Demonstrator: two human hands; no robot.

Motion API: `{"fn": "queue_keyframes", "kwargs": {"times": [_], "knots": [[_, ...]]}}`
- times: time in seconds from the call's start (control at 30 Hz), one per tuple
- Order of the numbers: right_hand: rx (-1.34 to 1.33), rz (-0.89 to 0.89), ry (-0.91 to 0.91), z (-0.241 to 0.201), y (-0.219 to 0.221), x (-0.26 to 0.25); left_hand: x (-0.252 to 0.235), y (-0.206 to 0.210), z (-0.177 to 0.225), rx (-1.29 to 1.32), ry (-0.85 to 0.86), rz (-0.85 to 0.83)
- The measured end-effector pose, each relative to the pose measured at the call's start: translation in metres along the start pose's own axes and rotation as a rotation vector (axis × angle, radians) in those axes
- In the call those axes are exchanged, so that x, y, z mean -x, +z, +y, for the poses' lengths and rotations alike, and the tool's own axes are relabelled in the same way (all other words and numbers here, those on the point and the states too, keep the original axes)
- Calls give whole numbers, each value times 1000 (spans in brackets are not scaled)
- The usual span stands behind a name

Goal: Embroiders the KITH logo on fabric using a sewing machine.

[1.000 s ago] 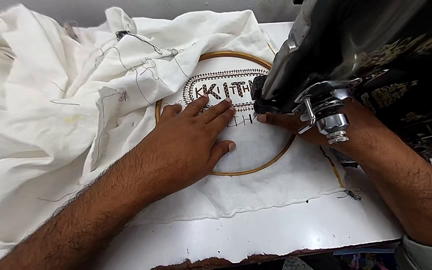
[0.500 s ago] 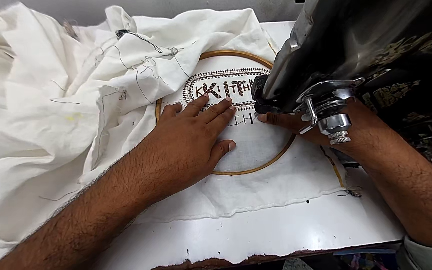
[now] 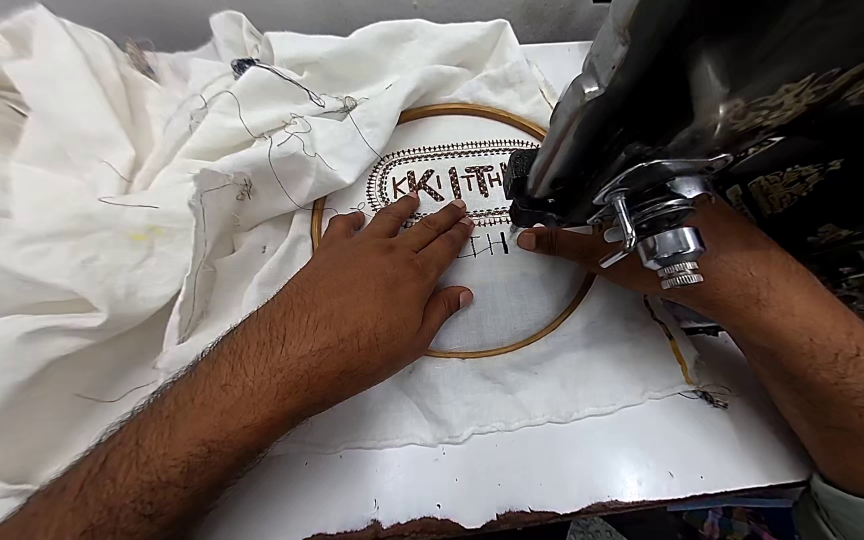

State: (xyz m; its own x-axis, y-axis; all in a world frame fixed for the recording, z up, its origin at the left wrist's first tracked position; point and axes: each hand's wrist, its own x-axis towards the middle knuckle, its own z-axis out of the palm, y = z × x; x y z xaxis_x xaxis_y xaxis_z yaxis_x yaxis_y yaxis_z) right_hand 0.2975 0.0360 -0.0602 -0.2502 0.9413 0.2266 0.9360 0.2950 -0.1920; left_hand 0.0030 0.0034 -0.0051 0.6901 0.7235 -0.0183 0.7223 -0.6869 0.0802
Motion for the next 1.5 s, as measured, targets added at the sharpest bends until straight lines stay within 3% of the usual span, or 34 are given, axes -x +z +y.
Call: {"fn": "queue_keyframes", "kwargs": {"times": [0.1, 0.2, 0.27, 1.03, 1.5], "knots": [[2, 23, 4, 4, 6, 2, 1, 0, 1, -6, -1, 2], [-15, -65, 75, -36, -45, 8, 1, -1, 2, -5, 7, 1], [-23, -69, 86, -45, -55, 10, 1, 0, 2, -5, 14, 6], [21, -128, 68, -52, -66, 16, 5, -3, 7, 7, 19, -14], [7, -70, 52, -47, -58, 13, 2, -1, 3, 7, 13, -5]]}}
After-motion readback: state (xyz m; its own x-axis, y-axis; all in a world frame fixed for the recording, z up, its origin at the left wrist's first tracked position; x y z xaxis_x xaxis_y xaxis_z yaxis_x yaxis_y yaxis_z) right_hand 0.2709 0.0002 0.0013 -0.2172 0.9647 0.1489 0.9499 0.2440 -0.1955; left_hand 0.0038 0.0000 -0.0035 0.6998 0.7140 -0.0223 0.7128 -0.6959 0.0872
